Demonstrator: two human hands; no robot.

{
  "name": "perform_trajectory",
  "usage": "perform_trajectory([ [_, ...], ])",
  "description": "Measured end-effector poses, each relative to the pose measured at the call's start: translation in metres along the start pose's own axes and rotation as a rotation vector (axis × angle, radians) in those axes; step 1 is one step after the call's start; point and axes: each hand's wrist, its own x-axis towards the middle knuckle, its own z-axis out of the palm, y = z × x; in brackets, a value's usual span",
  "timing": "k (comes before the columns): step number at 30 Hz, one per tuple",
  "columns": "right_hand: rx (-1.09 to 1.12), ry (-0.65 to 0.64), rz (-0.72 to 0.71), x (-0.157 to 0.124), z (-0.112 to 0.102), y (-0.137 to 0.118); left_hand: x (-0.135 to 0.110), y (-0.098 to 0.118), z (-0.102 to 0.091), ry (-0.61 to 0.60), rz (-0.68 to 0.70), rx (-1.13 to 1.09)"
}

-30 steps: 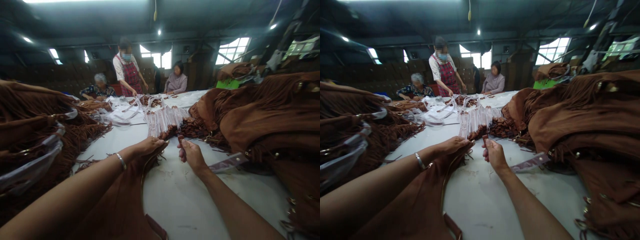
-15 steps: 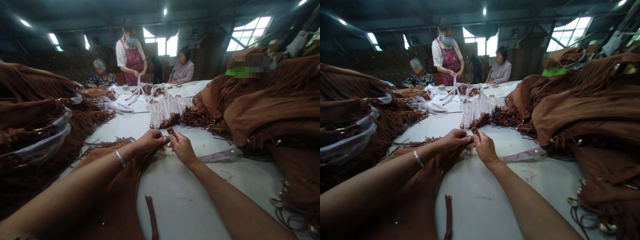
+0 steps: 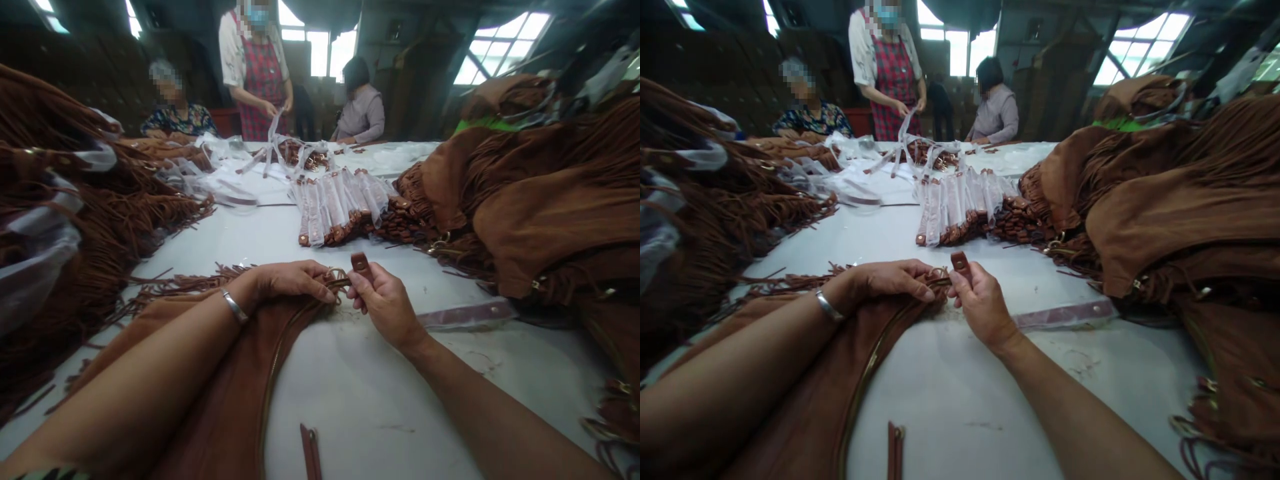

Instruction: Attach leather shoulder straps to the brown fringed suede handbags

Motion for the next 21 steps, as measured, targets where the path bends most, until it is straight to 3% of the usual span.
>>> perform_trajectory([
  [5,-0.163,-0.075,0.010,-0.002,0.000,-0.004,-0.002,-0.014,-0.011,-0.039,0.041,-0.124],
  [8,-0.060,-0.242,0.082,-0.005,0.002,-0.011,-0.004,-0.018,-0.015,-0.051,0.057,-0.156],
  [11,0.047,-0.308,0.144,-0.009,0.009,-0.014,-0.005,-0.020,-0.016,-0.058,0.090,-0.209],
  [18,0.148,-0.261,0.215,-0.013,0.024,-0.005,-0.004,-0.019,-0.016,-0.026,0.155,-0.184],
  [21,0.186,-0.125,0.229,-0.008,0.017,-0.002,-0.003,-0.021,-0.016,0.024,0.117,-0.142],
])
